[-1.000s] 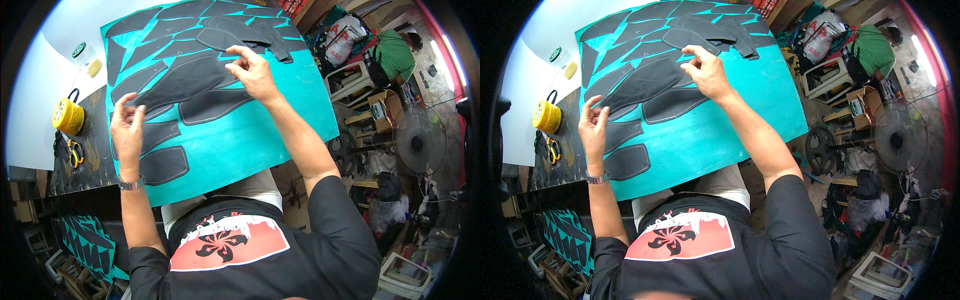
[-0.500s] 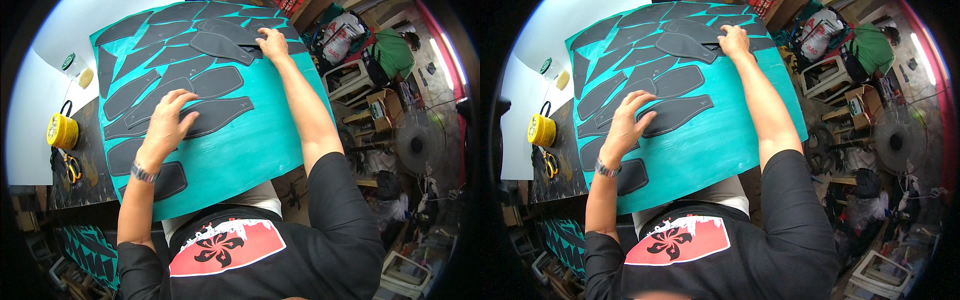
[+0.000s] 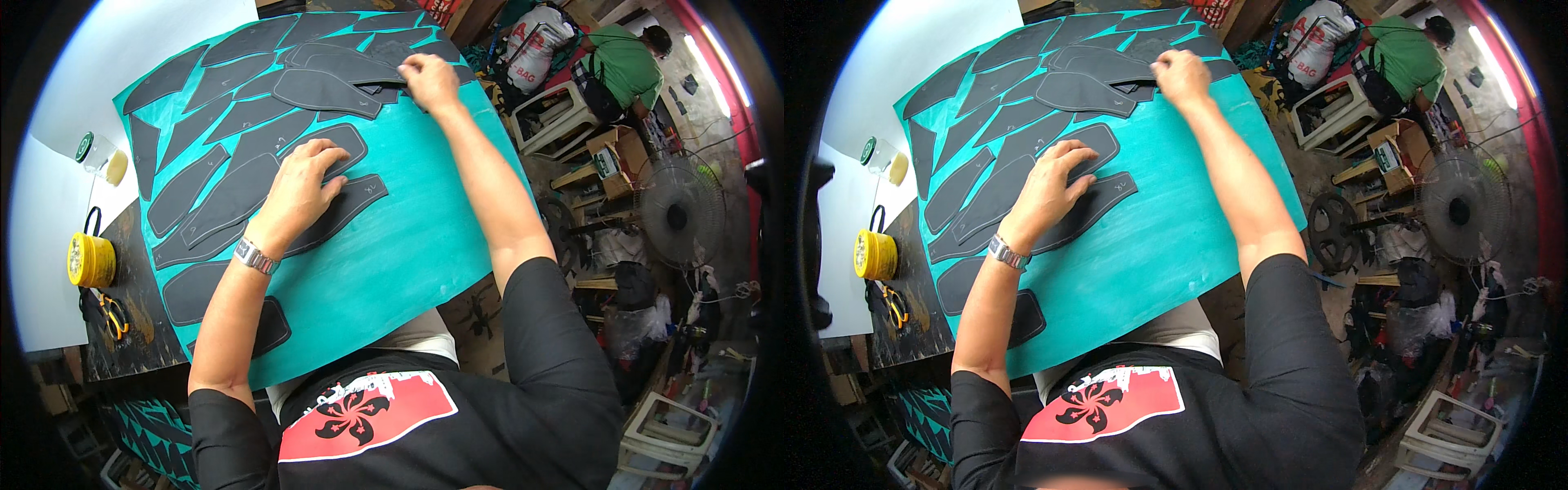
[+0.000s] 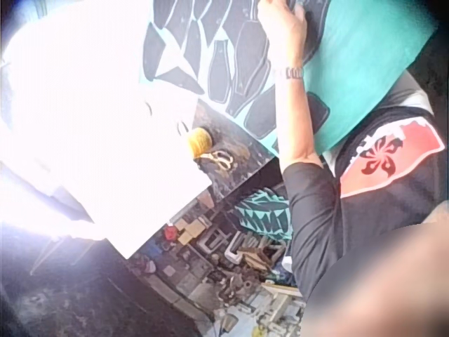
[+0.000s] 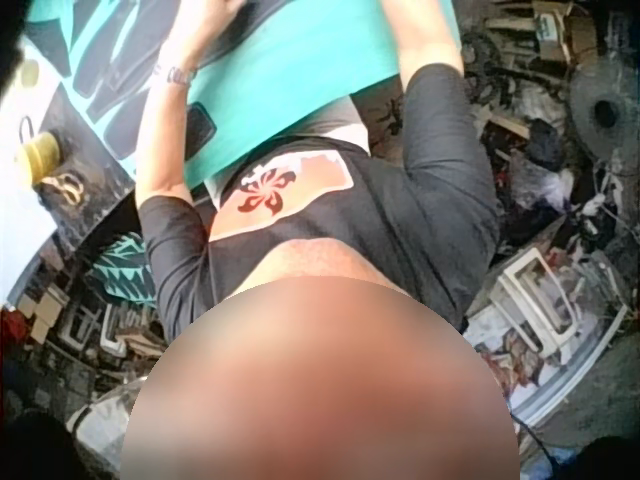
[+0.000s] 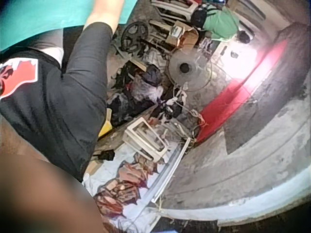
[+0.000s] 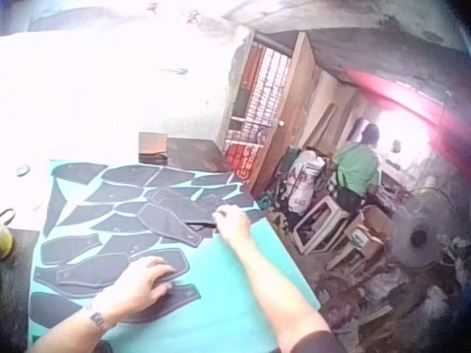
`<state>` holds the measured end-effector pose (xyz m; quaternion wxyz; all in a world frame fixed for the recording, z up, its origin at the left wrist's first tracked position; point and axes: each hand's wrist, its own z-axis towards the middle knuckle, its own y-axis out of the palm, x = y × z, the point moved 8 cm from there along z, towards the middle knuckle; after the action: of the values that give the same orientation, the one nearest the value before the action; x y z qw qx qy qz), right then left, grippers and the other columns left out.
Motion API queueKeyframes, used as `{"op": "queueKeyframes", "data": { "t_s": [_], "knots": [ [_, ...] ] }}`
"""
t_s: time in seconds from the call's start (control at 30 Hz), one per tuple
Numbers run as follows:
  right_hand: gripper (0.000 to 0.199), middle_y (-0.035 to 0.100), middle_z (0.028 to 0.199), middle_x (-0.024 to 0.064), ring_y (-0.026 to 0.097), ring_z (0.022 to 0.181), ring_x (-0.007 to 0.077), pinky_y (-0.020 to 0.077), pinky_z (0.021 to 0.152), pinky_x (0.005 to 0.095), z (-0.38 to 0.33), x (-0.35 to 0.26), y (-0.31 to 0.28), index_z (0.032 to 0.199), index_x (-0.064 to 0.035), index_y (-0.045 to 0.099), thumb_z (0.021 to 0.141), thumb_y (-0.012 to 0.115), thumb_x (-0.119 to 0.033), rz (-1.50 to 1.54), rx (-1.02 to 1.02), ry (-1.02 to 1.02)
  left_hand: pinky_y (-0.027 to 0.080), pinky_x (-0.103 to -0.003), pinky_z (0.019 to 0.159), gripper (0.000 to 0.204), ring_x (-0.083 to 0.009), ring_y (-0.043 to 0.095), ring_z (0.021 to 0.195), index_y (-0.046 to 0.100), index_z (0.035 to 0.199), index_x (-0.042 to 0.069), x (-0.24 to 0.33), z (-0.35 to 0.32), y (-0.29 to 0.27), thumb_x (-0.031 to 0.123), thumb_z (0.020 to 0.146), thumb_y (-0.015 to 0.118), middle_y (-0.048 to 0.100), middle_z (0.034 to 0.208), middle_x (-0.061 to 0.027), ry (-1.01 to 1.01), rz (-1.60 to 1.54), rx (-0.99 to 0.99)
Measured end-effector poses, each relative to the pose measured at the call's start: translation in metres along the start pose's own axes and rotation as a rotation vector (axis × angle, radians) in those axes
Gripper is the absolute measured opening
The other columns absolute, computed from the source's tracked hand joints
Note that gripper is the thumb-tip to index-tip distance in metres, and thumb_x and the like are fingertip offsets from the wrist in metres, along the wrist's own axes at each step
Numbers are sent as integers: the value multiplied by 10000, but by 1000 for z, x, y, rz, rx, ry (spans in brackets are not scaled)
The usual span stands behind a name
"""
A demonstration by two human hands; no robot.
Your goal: The person arranges multiple black cut-out pieces on a large teal sheet, aligning and smoothing them by hand. The person briefly uses scissors to trim an edge, then continues placing and adjusting the pieces across the sheet.
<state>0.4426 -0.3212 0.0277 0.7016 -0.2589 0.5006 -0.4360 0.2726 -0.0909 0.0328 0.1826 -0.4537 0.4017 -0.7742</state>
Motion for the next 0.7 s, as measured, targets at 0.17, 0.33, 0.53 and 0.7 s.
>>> {"op": "queueKeyframes", "data": {
  "t_s": [0.17, 0.33, 0.53, 0.7],
  "knots": [
    [637, 676, 1239, 159, 635, 1158, 314, 498, 956, 420, 33, 59, 10, 1238, -82, 684, 726, 832, -431, -198, -185, 333, 426, -436, 1043, 361, -338, 528, 1223, 657, 1183, 55, -9, 32, 16, 149, 842, 725, 586, 1285, -155, 58, 5, -19],
    [718, 675, 1232, 186, 642, 1156, 324, 495, 968, 412, 47, 82, 37, 1166, -8, 701, 620, 902, -429, -57, -282, 519, 358, -486, 1105, 470, -358, 429, 1338, 589, 1305, 93, -27, 59, 35, 309, 901, 689, 497, 1409, -164, 10, 192, 78],
    [610, 687, 1225, 118, 644, 1157, 305, 496, 984, 441, 47, 80, 23, 1213, -157, 689, 663, 893, -323, 5, -50, 360, 198, -601, 1177, 536, -361, 267, 1470, 531, 1390, 124, -42, 54, 60, 420, 952, 616, 408, 1506, -171, -56, 232, 71],
    [351, 710, 1034, 210, 675, 991, 418, 525, 877, 494, 39, 71, -69, 1112, -135, 684, 778, 768, -203, 6, 506, 182, 204, -597, 1177, 521, -370, 280, 1463, 556, 1365, 117, -43, 55, 60, 412, 943, 633, 410, 1505, -169, -54, 201, 85]
  ]
}}
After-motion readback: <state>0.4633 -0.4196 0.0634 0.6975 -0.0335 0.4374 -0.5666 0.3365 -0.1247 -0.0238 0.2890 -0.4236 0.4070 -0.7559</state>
